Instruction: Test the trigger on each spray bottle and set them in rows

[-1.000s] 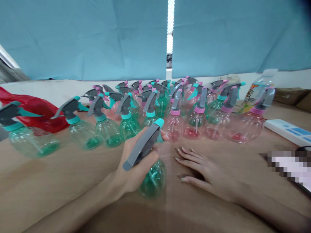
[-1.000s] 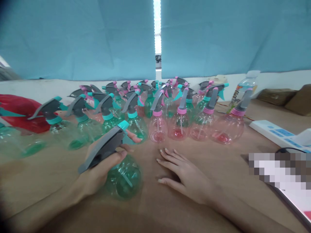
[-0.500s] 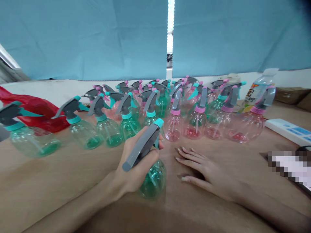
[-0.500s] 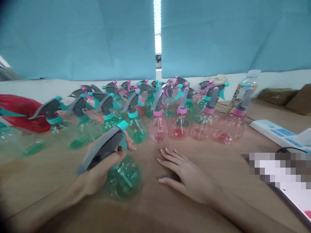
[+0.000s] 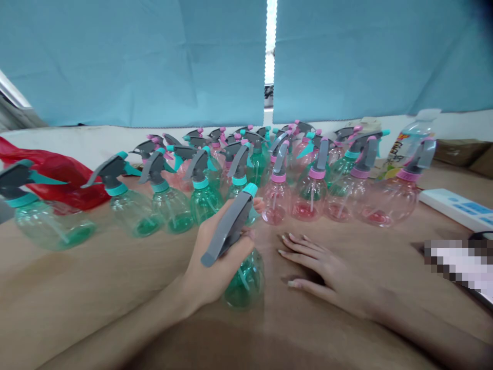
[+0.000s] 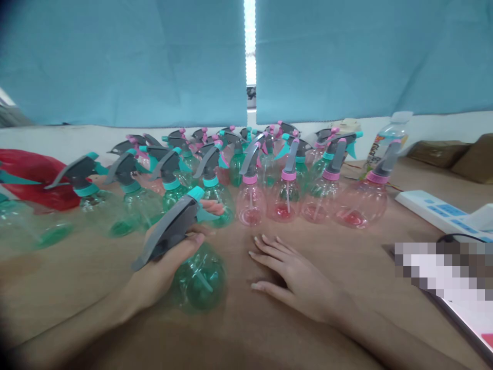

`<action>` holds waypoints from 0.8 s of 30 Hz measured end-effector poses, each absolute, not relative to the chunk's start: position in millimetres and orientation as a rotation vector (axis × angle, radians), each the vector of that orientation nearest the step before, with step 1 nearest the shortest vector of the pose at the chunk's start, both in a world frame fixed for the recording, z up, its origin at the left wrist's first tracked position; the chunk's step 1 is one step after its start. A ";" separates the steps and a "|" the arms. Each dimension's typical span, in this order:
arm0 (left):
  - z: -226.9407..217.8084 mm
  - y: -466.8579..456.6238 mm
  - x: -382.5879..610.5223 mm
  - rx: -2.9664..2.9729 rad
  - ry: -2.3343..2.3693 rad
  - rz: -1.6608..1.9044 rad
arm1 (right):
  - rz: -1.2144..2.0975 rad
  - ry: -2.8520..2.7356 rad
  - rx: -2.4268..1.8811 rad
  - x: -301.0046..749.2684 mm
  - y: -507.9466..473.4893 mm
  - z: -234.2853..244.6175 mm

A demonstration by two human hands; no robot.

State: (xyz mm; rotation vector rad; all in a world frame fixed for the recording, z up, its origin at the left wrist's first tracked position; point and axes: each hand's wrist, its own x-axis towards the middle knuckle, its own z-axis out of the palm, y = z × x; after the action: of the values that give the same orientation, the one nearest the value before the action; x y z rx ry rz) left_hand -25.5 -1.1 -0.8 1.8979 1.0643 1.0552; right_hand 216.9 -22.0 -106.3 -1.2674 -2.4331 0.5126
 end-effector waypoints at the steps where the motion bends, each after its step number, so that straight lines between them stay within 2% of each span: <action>1: 0.2 -1.0 -24.9 1.893 1.055 1.064 | 0.515 -2.430 -1.264 217.0 -21.7 -107.0; 24: 4.2 0.7 -21.4 1.905 1.071 1.089 | 0.453 -2.479 -1.301 215.2 -22.7 -103.9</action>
State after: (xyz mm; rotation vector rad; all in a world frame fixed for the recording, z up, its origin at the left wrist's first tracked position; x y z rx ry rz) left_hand -21.4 0.7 4.2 1.9053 1.0714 1.0886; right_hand 215.2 -22.7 -103.9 -1.3014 -2.4789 0.4534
